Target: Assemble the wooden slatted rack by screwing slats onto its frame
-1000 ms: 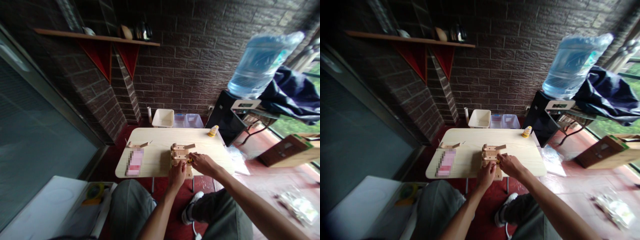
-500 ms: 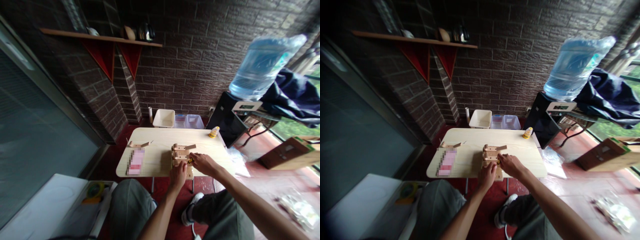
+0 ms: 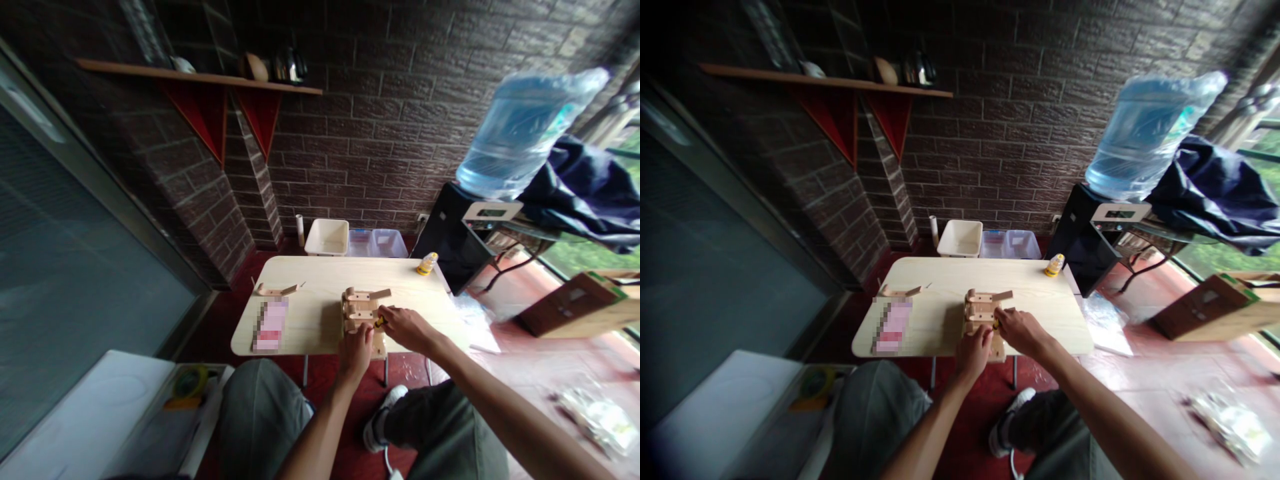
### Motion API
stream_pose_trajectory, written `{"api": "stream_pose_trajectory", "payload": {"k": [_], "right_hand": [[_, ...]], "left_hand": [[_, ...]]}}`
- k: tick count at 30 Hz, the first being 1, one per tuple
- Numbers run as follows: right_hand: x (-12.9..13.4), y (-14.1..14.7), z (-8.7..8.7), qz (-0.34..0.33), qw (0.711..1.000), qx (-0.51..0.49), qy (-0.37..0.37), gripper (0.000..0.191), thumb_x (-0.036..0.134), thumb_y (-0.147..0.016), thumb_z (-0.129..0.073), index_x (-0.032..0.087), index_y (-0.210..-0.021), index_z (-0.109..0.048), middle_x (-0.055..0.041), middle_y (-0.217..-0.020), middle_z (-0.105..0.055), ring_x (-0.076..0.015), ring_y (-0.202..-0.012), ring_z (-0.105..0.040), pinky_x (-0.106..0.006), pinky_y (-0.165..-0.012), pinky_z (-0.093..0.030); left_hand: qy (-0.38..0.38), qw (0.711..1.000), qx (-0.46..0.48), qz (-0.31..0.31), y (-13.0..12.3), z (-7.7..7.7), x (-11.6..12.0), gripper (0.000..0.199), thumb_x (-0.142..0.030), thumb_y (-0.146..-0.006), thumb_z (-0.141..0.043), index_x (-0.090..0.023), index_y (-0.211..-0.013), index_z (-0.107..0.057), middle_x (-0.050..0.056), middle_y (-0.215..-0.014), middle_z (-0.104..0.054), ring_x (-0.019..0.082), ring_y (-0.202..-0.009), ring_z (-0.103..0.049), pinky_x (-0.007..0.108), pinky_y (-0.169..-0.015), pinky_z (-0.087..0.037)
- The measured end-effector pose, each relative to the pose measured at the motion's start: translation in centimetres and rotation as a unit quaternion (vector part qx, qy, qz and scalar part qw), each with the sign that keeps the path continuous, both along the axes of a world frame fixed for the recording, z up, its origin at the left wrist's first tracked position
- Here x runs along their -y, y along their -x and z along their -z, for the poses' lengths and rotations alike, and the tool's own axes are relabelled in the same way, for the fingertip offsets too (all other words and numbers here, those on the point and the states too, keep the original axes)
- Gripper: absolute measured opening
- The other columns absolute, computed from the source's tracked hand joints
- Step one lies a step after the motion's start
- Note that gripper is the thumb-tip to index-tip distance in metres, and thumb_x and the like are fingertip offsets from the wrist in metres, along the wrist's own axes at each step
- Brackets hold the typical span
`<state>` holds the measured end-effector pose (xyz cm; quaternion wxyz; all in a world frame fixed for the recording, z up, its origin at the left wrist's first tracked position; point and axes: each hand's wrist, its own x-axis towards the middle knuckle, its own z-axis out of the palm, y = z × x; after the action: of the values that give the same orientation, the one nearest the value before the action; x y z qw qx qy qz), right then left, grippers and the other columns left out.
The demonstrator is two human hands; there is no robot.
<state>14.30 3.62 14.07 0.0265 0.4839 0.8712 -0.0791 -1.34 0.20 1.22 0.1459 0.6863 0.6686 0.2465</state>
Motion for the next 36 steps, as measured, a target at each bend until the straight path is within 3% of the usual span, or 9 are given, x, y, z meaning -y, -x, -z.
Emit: {"api": "stream_pose_trajectory", "payload": {"k": [12, 36], "right_hand": [[0.2, 0.1, -0.3, 0.008, 1.000, 0.003, 0.007, 0.022, 0.027, -0.100, -0.043, 0.020, -0.119, -0.052, -0.0106, -0.107, -0.071, -0.0213, -0.094, -0.069, -0.027, -0.074, -0.043], [0.4, 0.4, -1.0, 0.027, 0.999, 0.023, -0.001, 0.020, 0.031, -0.100, -0.045, 0.020, -0.116, -0.052, -0.0104, -0.105, -0.073, -0.0226, -0.092, -0.071, -0.027, -0.069, -0.041]], "left_hand": [[0.007, 1.000, -0.011, 0.005, -0.2, -0.8, 0.3, 0.029, -0.037, -0.103, -0.039, -0.030, -0.114, -0.064, 0.004, -0.090, -0.074, 0.015, -0.077, -0.067, 0.022, -0.063, -0.042], [-0.012, 0.999, -0.029, 0.008, -0.2, -0.5, 0.4, 0.027, -0.036, -0.103, -0.038, -0.030, -0.113, -0.063, 0.001, -0.083, -0.073, 0.016, -0.073, -0.067, 0.023, -0.057, -0.035]]}}
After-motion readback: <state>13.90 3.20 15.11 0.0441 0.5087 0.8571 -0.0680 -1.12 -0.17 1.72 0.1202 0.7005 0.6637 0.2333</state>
